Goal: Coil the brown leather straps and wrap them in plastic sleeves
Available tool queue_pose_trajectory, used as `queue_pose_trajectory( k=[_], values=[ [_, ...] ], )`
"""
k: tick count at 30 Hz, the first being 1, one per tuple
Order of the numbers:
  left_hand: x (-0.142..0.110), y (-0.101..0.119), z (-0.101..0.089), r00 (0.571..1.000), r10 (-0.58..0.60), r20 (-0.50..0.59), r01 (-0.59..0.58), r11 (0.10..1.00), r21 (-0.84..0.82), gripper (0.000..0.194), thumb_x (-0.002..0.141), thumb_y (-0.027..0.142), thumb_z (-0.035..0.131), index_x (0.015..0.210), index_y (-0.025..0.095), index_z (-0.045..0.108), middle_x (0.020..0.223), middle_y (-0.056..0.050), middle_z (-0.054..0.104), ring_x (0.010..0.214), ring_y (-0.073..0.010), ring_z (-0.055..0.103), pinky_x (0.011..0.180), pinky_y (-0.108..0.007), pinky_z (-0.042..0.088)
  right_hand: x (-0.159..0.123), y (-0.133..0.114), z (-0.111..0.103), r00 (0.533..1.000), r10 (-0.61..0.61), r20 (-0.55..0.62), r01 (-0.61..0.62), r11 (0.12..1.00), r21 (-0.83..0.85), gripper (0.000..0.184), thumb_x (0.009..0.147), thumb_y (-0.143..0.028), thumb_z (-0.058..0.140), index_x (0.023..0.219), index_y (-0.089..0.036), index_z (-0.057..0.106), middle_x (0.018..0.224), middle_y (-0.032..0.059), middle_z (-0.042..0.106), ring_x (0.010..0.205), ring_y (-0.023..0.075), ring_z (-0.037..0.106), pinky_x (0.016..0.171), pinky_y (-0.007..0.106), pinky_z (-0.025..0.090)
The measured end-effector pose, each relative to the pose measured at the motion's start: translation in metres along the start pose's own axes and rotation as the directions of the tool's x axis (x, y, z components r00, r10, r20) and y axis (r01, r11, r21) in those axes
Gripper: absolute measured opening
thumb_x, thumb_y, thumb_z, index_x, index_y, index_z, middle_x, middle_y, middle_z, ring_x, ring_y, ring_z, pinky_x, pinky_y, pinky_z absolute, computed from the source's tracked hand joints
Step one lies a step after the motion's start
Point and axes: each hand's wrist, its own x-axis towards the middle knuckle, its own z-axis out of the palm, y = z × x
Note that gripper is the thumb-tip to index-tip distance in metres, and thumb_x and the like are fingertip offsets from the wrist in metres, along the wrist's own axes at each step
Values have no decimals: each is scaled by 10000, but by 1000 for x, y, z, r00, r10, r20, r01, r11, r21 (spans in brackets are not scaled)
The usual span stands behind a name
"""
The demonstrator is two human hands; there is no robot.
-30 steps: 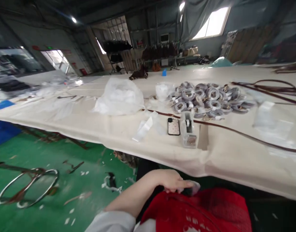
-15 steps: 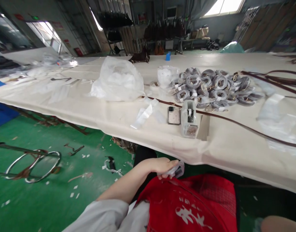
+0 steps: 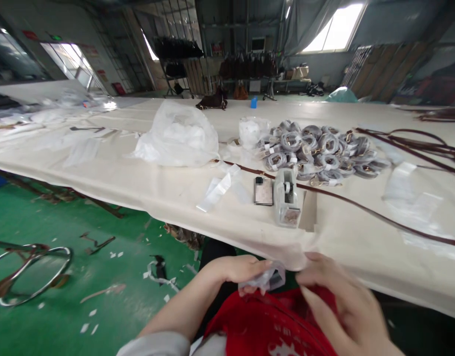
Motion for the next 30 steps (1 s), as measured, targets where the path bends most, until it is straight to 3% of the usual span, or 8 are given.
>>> queue_pose_trajectory(
  k=[3,6,11,15,17,19,24,30],
  values=[
    [-12,9,-3,996,88,35,-83,989,-120,877,821,858,220,825,157,749,447,20,475,379,-122,466,462,-243,395,29,34,40,995,96,26,-94,995,-45,552,838,-406,659,1326,-183,532,1308,148,608,1240,351,552,1062,533,439],
    [-15,15,-6,989,136,58,-124,976,-181,886,786,884,267,844,148,758,469,0,515,428,-152,525,492,-271,437,41,53,53,957,165,237,-190,978,86,350,953,-457,472,1077,-178,644,990,105,734,961,284,686,892,398,540],
    [-12,14,-16,988,94,122,-73,984,-164,798,782,861,374,855,168,764,503,-10,548,475,-170,556,514,-293,471,48,45,11,857,53,512,-170,968,185,350,973,-471,487,1004,-214,723,973,52,750,922,242,678,885,321,510],
    [-12,17,-21,968,66,242,-34,990,-133,728,774,831,466,843,174,771,549,-27,578,490,-184,559,510,-312,469,55,50,-12,663,47,747,-310,926,217,457,961,-527,487,921,-192,795,827,59,775,764,211,688,743,292,516],
    [-14,18,-22,950,73,304,-32,990,-136,715,773,814,501,853,157,771,550,-25,569,488,-183,556,504,-307,455,58,58,-12,623,12,782,-369,886,280,499,933,-570,512,892,-172,810,774,64,769,692,195,668,693,283,502],
    [-16,18,-21,960,123,252,-76,979,-191,695,801,783,505,853,141,764,507,-2,520,467,-166,534,490,-288,424,60,65,-8,671,-3,741,-366,868,335,529,887,-619,550,838,-162,812,733,57,746,656,187,635,670,282,489],
    [-16,10,-19,957,276,-90,-288,869,-401,656,894,680,464,792,85,720,374,53,396,317,-103,391,407,-244,303,60,71,13,788,67,612,-378,837,396,541,845,-667,563,825,-168,771,784,60,738,772,239,668,752,332,529],
    [-11,15,-26,923,301,-242,-384,656,-650,667,947,624,341,717,93,672,327,67,302,254,-117,318,335,-250,228,61,76,48,938,64,342,-175,936,306,590,779,-557,696,1231,-182,646,1129,119,730,1077,337,653,974,429,498]
  ],
)
